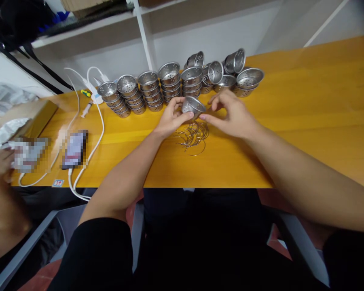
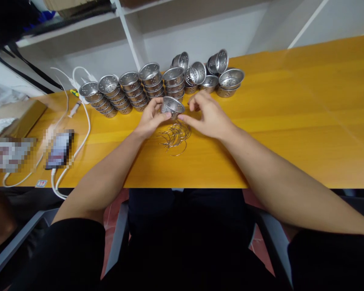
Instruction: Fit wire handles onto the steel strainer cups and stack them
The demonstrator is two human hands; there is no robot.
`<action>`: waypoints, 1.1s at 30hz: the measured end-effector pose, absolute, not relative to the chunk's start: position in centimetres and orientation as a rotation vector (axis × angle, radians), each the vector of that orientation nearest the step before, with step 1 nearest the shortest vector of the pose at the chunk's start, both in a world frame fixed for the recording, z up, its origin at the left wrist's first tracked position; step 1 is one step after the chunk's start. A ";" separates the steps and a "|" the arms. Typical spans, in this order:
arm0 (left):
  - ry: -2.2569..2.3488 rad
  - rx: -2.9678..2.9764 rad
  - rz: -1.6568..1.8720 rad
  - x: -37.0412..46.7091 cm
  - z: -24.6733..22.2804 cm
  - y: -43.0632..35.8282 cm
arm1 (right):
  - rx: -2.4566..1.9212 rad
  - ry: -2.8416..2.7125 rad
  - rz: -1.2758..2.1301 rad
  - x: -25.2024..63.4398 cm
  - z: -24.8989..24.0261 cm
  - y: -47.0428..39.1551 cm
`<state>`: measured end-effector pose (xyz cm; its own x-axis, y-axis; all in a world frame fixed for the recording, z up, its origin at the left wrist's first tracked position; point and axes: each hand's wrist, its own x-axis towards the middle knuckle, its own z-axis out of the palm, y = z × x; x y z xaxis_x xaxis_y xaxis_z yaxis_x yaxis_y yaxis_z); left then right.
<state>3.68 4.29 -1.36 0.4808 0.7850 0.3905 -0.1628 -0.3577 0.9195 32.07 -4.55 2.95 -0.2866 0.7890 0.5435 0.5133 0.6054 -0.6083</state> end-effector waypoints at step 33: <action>0.933 1.885 0.991 2.9 -0.3 4.2 | -1.471 -2.364 0.067 28.3 13.7 7.2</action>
